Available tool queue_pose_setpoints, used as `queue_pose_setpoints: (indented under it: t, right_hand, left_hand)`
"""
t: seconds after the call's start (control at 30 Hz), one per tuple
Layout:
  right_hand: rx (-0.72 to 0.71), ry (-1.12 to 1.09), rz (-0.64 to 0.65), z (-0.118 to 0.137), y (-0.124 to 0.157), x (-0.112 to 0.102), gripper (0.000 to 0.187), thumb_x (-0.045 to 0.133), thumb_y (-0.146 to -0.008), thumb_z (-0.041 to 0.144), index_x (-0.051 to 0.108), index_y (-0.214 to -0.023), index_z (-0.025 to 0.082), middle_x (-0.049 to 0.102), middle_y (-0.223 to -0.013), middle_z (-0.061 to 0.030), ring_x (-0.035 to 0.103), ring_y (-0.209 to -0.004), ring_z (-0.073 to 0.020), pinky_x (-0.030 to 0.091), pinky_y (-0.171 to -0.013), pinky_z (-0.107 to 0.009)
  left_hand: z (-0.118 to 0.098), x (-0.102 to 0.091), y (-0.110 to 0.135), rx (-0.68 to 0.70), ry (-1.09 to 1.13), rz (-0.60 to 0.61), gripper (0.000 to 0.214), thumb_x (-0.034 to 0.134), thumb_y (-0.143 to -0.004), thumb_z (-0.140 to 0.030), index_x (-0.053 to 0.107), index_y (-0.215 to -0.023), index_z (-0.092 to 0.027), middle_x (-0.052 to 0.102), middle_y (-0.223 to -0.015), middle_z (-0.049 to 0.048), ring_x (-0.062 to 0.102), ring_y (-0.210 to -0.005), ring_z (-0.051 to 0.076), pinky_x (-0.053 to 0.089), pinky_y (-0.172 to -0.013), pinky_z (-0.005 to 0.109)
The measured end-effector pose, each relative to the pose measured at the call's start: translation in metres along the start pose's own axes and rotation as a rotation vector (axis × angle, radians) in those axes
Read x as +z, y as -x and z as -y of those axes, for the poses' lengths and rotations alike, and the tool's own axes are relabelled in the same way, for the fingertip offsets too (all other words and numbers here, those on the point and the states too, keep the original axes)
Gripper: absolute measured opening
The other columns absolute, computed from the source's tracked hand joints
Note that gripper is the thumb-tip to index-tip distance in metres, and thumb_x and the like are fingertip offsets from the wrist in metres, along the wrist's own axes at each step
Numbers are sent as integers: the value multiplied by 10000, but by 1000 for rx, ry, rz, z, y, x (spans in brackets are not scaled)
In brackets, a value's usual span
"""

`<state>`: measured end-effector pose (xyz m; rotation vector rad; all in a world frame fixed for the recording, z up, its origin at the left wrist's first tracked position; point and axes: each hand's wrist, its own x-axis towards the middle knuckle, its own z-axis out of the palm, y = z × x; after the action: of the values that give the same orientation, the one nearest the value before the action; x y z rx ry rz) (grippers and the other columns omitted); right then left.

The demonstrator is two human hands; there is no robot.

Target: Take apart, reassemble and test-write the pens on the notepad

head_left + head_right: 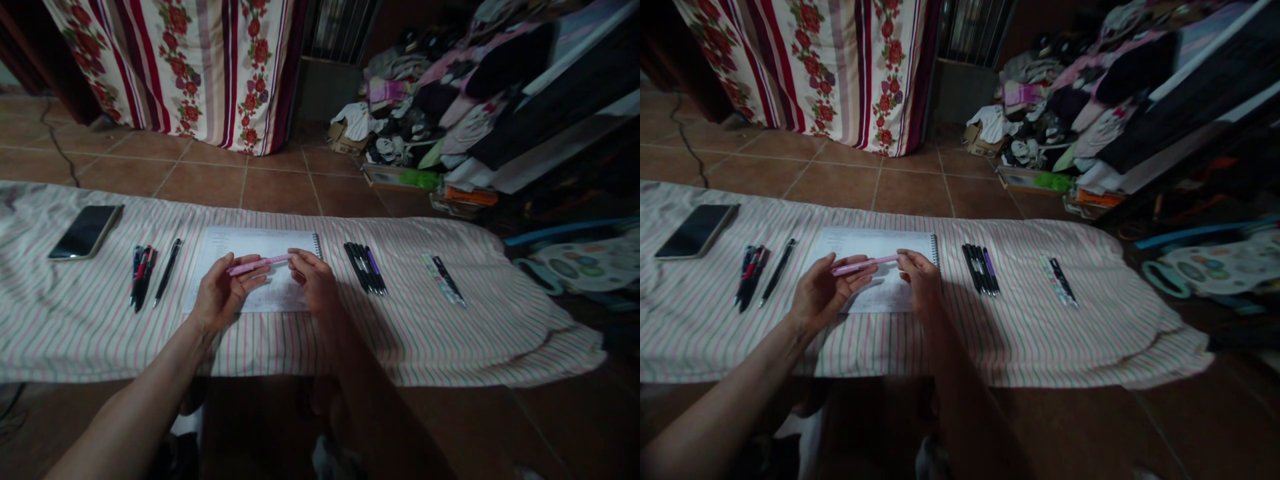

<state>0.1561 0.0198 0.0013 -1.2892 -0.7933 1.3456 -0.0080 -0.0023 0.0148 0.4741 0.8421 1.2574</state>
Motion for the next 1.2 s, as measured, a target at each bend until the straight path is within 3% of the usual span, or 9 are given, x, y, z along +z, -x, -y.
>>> queue_pose_setpoints:
  t: [0.1,0.2,0.33,0.43,0.53,0.67,0.87,1.03,1.2]
  right_hand:
    - [-21,43,-11,1,0,-2,307,672,-637,365,704,-904,216,625,-773,2,559,-721,-114,436,-641,-228]
    - [-52,96,41,-1,3,-2,298,670,-645,366,710,-896,210,625,-748,1,556,-711,-118,441,-653,-239]
    - [-67,137,142,-5,8,1,278,661,-667,367,709,-887,204,660,-783,-10,577,-721,-125,448,-668,-253]
    - [-59,123,154,-7,8,3,286,661,-673,365,699,-900,195,669,-768,-9,592,-719,-126,451,-668,-253]
    - [-32,115,154,-8,7,5,271,668,-665,343,685,-883,182,671,-750,-13,597,-701,-123,451,-658,-251]
    - [4,87,166,-7,6,6,264,685,-646,333,676,-854,170,677,-765,-20,598,-691,-115,450,-645,-239]
    - [46,153,145,-9,8,6,253,680,-667,403,664,-767,172,632,-679,1,558,-630,-98,432,-585,-220]
    - [24,305,140,-10,7,8,247,611,-715,413,636,-673,172,628,-652,-12,513,-554,-98,358,-472,-218]
    - [-67,324,142,-16,2,9,216,605,-695,394,609,-640,184,597,-610,10,479,-528,-95,360,-490,-228]
  left_hand:
    - [5,-7,-3,47,-274,-14,241,686,-692,-344,703,-755,-112,715,-778,107,681,-754,222,538,-749,339]
    - [14,-16,-5,169,-733,-21,248,706,-677,-355,724,-825,-157,683,-654,48,617,-584,170,482,-590,281]
    - [22,-21,-3,492,-1343,23,274,613,-778,-363,705,-1005,-240,705,-799,39,620,-670,184,442,-615,278]
    - [23,-18,0,577,-1612,50,315,463,-878,-344,658,-1089,-213,687,-870,64,624,-735,199,435,-633,286]
    - [24,-13,1,618,-1721,44,356,369,-914,-294,613,-1142,-170,655,-879,75,613,-735,191,434,-632,283]
    - [28,-12,1,671,-1770,14,347,372,-900,-241,595,-1153,-158,637,-883,66,599,-731,178,432,-633,277]
    - [31,-12,2,705,-1803,-36,328,383,-934,-331,640,-1079,-185,649,-903,48,607,-741,176,412,-608,277]
    - [30,-8,5,705,-1834,-78,344,356,-952,-338,644,-1086,-208,656,-893,35,613,-735,169,381,-589,276]
    - [30,-7,5,678,-1893,-57,337,354,-950,-326,654,-1052,-213,657,-849,27,611,-718,169,328,-549,281]
